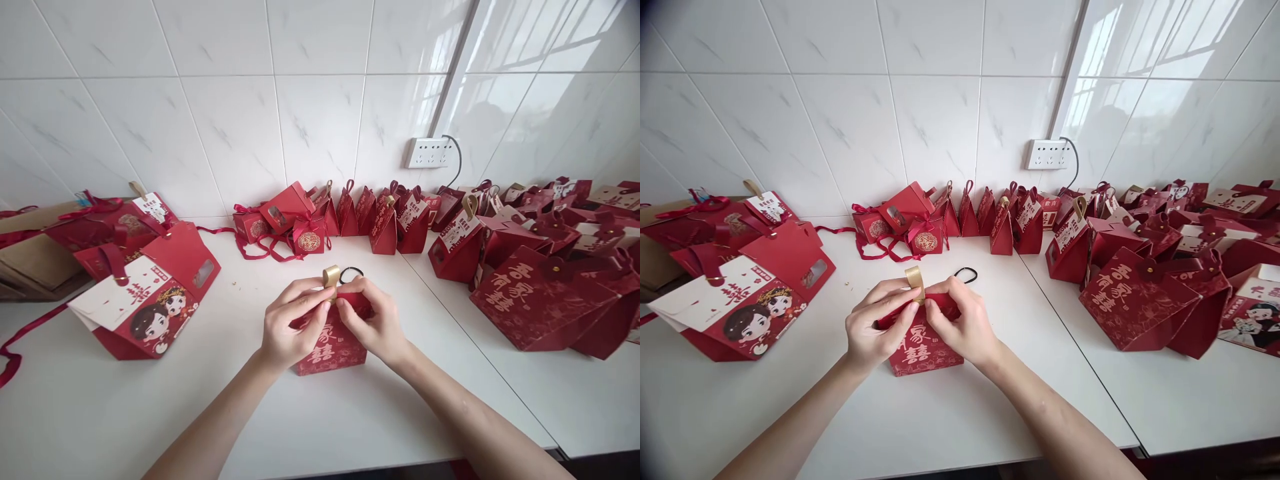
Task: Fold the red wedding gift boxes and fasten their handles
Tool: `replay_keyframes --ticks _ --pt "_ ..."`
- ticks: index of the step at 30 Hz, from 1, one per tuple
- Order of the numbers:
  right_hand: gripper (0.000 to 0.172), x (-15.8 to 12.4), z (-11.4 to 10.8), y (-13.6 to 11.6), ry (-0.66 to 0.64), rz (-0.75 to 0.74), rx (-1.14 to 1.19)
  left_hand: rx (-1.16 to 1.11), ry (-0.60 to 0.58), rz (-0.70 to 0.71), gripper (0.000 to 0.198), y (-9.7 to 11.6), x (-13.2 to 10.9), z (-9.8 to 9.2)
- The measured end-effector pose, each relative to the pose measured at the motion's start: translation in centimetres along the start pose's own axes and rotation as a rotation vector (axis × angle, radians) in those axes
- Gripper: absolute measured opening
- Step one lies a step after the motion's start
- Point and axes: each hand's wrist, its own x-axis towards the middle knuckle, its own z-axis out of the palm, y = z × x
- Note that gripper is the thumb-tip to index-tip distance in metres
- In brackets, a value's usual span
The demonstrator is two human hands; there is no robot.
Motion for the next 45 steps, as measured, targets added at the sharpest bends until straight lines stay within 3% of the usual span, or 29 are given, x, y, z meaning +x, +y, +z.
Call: replay_keyframes --ticks 17,28,40,45 --pt "0.009 0.1 0.2 -0.6 0.057 0.113 0.043 -0.042 -0.016 -0.14 0.027 0.5 0.1 0.1" --pt "0.006 0.1 0.0 -0.4 0.033 0.079 0.069 -0.051 -0.01 -0.142 0.027 0.5 -0.1 0.2" --pt "0.01 0.1 0.0 -0.3 0.016 0.139 0.06 -0.07 -0.032 -0.169 0.027 0.5 -0.1 0.1" --pt "0.035 0.1 -0.9 0.5 -0.131 0.221 0.215 -0.055 0.018 -0.265 0.021 0.2 -0.2 -0.1"
